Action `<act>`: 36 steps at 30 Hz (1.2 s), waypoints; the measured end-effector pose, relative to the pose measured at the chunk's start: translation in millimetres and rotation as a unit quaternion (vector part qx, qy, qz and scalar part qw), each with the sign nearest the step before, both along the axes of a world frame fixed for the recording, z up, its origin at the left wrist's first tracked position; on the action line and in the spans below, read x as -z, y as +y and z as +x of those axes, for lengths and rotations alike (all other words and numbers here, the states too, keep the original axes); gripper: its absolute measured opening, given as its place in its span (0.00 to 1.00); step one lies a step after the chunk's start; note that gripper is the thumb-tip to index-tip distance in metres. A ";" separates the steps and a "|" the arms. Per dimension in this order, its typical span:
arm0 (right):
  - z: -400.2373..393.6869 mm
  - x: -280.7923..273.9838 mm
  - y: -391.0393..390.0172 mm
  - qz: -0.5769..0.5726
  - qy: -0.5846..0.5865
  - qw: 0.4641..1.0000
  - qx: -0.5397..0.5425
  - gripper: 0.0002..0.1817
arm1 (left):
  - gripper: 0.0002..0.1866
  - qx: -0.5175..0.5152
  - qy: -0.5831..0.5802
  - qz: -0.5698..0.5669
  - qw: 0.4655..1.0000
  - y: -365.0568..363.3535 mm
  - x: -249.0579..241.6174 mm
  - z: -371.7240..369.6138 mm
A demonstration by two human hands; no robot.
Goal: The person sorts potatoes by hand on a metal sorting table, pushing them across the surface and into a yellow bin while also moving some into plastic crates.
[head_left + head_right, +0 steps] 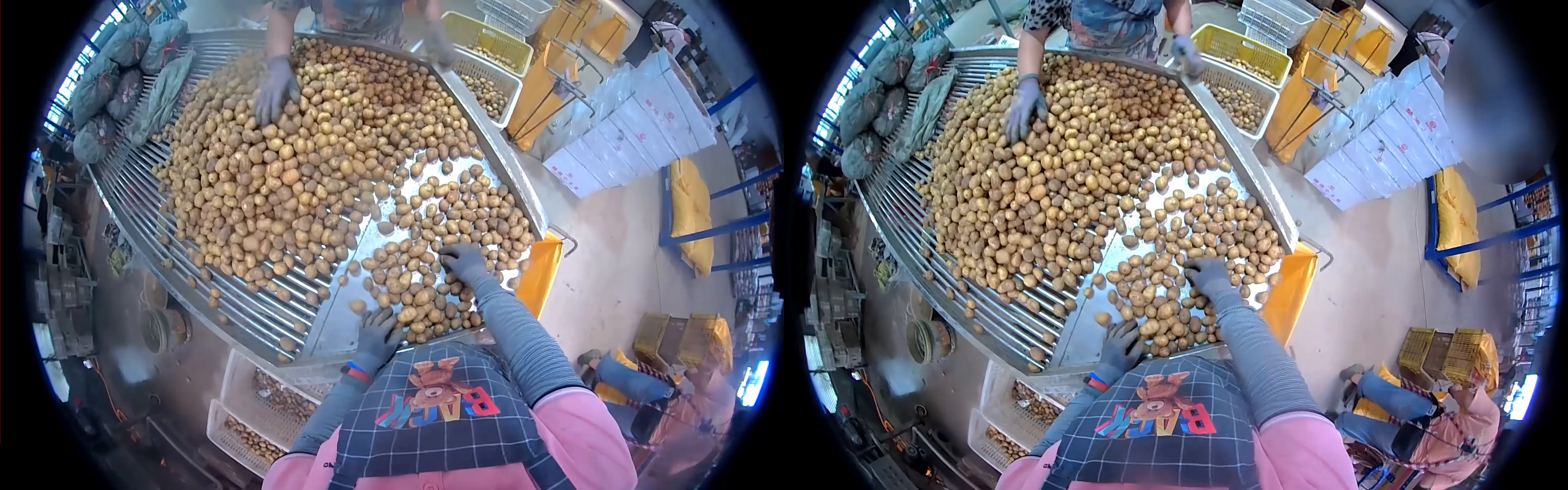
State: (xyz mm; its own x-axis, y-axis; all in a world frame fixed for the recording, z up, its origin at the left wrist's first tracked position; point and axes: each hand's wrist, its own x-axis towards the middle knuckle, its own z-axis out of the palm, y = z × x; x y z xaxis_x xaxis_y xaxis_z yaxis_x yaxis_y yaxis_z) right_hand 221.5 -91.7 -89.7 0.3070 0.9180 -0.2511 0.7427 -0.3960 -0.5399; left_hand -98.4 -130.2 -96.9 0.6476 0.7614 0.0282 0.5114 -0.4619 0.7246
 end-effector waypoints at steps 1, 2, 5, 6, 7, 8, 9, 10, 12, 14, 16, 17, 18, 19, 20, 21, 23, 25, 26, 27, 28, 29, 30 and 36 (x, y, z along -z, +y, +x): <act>16.0 -4.7 10.6 -0.070 0.101 0.990 0.062 0.13 | 0.16 -0.034 -0.071 -0.009 0.997 5.3 -11.4 -0.8; 31.5 -5.4 16.9 -0.068 0.102 0.991 0.063 0.13 | 0.16 -0.033 -0.070 -0.006 0.997 7.1 -18.9 -7.6; 62.0 -5.6 14.9 -0.070 0.115 0.988 0.074 0.11 | 0.11 -0.192 -0.080 0.021 0.978 7.2 -37.8 -28.6; 65.7 -7.0 13.5 -0.069 0.113 0.988 0.073 0.11 | 0.11 -0.193 -0.082 0.022 0.978 7.6 -41.8 -34.0; 65.3 -15.1 9.1 -0.050 0.150 0.984 0.084 0.09 | 0.10 -0.202 -0.068 0.097 0.972 6.6 -43.8 -43.0; 63.7 -19.2 5.3 -0.033 0.187 0.977 0.096 0.08 | 0.09 -0.210 -0.053 0.170 0.961 4.3 -43.8 -51.4; 60.7 -19.2 4.4 -0.019 0.095 0.995 0.026 0.09 | 0.09 -0.211 -0.052 0.168 0.962 1.2 -37.6 -58.0; 47.0 -27.8 2.0 0.001 -0.059 0.995 -0.083 0.14 | 0.10 -0.235 -0.036 0.107 0.965 -2.6 -27.9 -63.2; 15.1 -28.3 0.8 -0.059 -0.037 0.996 -0.064 0.16 | 0.10 -0.260 -0.017 0.040 0.965 -13.9 -22.8 -64.5; -20.6 -39.7 10.0 -0.104 -0.220 0.961 -0.135 0.16 | 0.10 -0.186 0.092 0.139 0.968 -8.3 -25.4 -52.0; -37.5 -2.6 11.5 -0.035 -0.374 0.901 -0.219 0.14 | 0.11 -0.205 0.110 0.105 0.967 -11.7 -21.2 -52.7; -38.5 3.1 13.6 -0.050 -0.368 0.899 -0.234 0.12 | 0.11 -0.214 0.099 0.089 0.968 -12.4 -21.5 -54.1; -38.9 2.6 18.3 -0.063 -0.362 0.897 -0.246 0.10 | 0.12 -0.220 0.088 0.075 0.969 -10.2 -22.2 -55.4; -31.9 -5.5 21.5 -0.058 -0.362 0.899 -0.241 0.10 | 0.11 -0.222 0.104 0.086 0.966 -11.3 -19.1 -56.2; -17.3 -24.3 26.0 -0.109 -0.222 0.935 -0.254 0.09 | 0.11 -0.222 0.103 0.094 0.965 -11.8 -19.9 -57.4; -4.8 -46.7 30.0 -0.158 -0.078 0.948 -0.265 0.09 | 0.11 -0.220 0.102 0.088 0.966 -11.7 -20.6 -57.4; 13.2 -97.3 36.2 -0.118 0.016 0.945 -0.305 0.10 | 0.10 -0.225 0.098 0.076 0.966 -12.2 -24.8 -54.2; 23.5 -165.4 40.9 -0.031 0.054 0.920 -0.388 0.13 | 0.10 -0.230 0.097 0.086 0.964 -12.9 -28.6 -51.8; 32.4 -197.6 46.9 0.008 0.077 0.918 -0.389 0.13 | 0.10 -0.230 0.104 0.092 0.963 -12.2 -28.9 -51.1; 48.6 -222.1 57.7 0.049 0.100 0.915 -0.389 0.13 | 0.10 -0.234 0.105 0.091 0.962 -11.8 -26.8 -51.0; 83.2 -213.5 80.1 0.112 0.126 0.931 -0.323 0.12 | 0.10 -0.233 0.098 0.098 0.963 -13.0 -33.6 -48.6; 94.1 -261.8 81.5 0.054 0.000 0.995 -0.083 0.15 | 0.10 -0.217 0.131 0.074 0.964 -15.0 -45.8 -47.9; 129.8 -246.3 102.2 -0.028 -0.314 0.948 -0.049 0.15 | 0.10 -0.202 0.162 0.054 0.964 -12.5 -51.4 -46.1; 65.7 -356.1 86.3 -0.108 -0.404 0.875 -0.243 0.12 | 0.11 -0.226 0.067 0.141 0.962 -13.9 -26.7 -51.6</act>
